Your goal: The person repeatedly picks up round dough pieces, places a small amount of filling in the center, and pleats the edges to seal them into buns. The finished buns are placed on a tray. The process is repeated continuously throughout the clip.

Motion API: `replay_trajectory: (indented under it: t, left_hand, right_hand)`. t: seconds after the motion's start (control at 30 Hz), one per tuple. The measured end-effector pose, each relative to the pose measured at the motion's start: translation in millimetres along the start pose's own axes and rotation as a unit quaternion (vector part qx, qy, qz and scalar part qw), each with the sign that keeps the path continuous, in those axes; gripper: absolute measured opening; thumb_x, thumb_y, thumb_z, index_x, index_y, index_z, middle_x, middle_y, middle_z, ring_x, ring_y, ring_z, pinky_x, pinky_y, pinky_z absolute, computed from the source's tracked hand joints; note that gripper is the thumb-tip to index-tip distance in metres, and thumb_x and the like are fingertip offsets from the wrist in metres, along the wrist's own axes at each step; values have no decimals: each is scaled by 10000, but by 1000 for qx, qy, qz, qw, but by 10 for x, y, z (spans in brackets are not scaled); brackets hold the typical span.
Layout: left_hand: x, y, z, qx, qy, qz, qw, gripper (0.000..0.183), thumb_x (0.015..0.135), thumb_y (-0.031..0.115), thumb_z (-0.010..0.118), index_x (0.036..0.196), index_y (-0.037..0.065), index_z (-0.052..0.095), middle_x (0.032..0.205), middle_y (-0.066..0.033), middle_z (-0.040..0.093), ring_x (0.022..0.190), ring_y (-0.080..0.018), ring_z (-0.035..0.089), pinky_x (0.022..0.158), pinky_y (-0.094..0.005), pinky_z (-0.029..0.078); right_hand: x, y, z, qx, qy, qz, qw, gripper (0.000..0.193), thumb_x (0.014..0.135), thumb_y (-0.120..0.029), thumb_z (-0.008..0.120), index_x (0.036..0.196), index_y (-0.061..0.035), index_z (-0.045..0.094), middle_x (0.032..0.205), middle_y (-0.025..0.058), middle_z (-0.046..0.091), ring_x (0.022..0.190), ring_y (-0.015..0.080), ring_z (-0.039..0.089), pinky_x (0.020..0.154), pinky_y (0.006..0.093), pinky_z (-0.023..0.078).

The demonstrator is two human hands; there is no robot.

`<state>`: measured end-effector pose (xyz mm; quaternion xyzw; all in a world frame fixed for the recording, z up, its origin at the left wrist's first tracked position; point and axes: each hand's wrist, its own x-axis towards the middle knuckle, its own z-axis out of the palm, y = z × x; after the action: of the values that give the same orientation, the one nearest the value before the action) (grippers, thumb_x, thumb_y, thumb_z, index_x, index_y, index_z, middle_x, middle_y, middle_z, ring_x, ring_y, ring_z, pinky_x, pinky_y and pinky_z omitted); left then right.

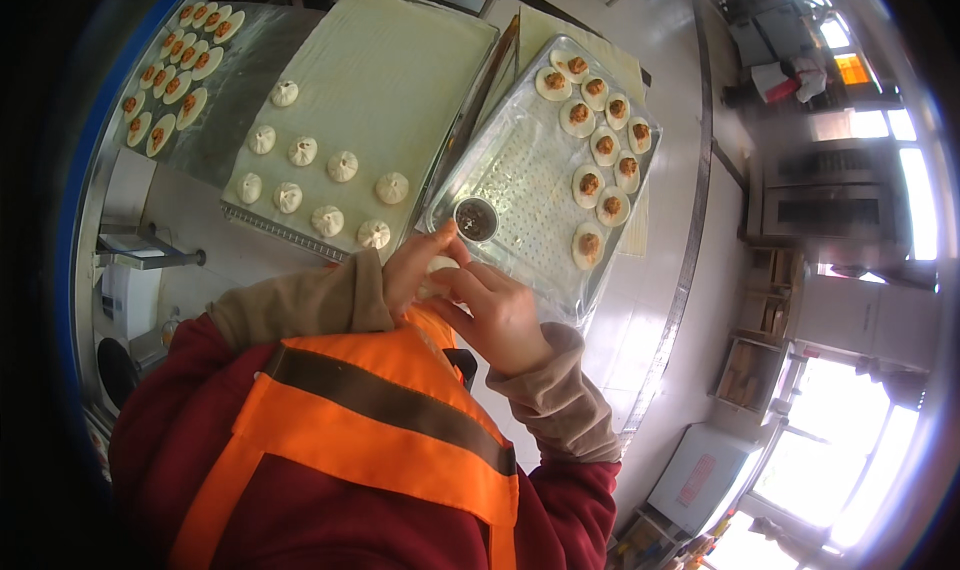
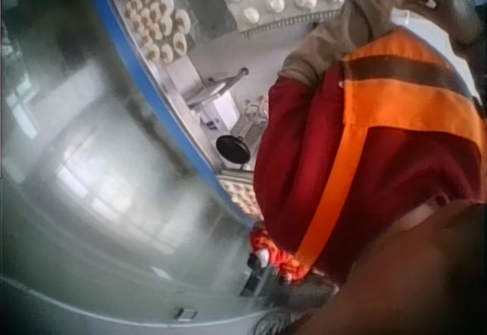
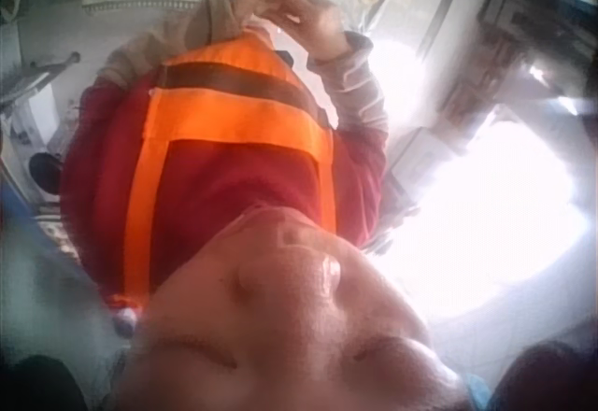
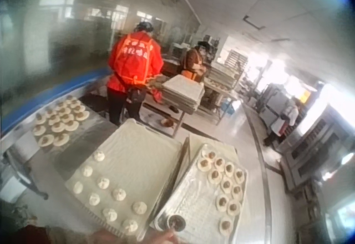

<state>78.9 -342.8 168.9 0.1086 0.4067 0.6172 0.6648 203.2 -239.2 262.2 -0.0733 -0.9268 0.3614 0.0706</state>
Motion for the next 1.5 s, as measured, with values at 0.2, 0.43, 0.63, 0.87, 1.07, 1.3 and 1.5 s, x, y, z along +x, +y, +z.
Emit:
replay_trajectory:
  t: [0.2, 0.43, 0.63, 0.87, 1.07, 1.3, 1.5]
  left_hand:
    - [29, -67, 87, -84, 35, 70, 993, 547, 999, 565, 419, 965, 53, 611, 838, -42, 607, 764, -100, 594, 648, -248, 485]
    - [-23, 55, 65, 63, 9, 25, 998, 594, 991, 599, 396, 1011, 41, 600, 875, -49, 611, 768, -114, 607, 649, -248, 506]
    - [-13, -10, 166, -113, 44, 32, 992, 639, 1001, 617, 313, 1029, 45, 598, 929, -58, 631, 797, -141, 629, 694, -284, 523]
    - [-39, -28, 139, -87, 0, -17, 996, 630, 1011, 596, 292, 1073, 46, 594, 903, -58, 641, 808, -159, 645, 709, -311, 534]
    - [-9, -53, 171, -84, 62, 4, 994, 606, 1026, 561, 282, 1091, 43, 591, 921, -85, 648, 835, -198, 663, 764, -340, 547]
    - [85, -123, 60, -222, 79, 27, 972, 611, 1011, 582, 313, 1115, 50, 594, 1055, -108, 650, 949, -235, 655, 812, -364, 543]
    - [325, -284, -124, -159, 120, -158, 967, 619, 1001, 603, 325, 984, 62, 626, 894, -59, 648, 823, -190, 631, 749, -321, 520]
  right_hand:
    - [16, 61, 126, 167, 50, 186, 967, 114, 840, -53, 742, 895, 20, 674, 779, 68, 699, 680, 108, 654, 603, 257, 525]
    - [2, 31, 24, -48, 41, -60, 996, 108, 796, -49, 758, 868, -34, 678, 713, 71, 647, 609, 184, 649, 573, 274, 522]
    - [-13, 48, 95, 84, 96, 80, 989, 88, 815, -37, 746, 856, -22, 669, 686, 59, 637, 597, 155, 641, 553, 277, 508]
    - [-21, 90, -28, -10, 31, -18, 999, 153, 807, -62, 763, 902, -10, 655, 704, 69, 637, 606, 133, 624, 571, 278, 505]
    - [-18, 126, 54, 9, 87, -6, 996, 224, 787, -82, 784, 957, -19, 652, 729, 52, 643, 612, 122, 612, 575, 265, 500]
    - [-72, 203, 350, 60, 179, 111, 976, 184, 789, -98, 747, 929, -53, 637, 697, 64, 630, 600, 198, 638, 530, 299, 498]
    - [-134, 400, 602, -37, 138, 63, 988, 126, 780, -84, 746, 856, -52, 651, 729, 82, 636, 613, 240, 639, 539, 316, 507]
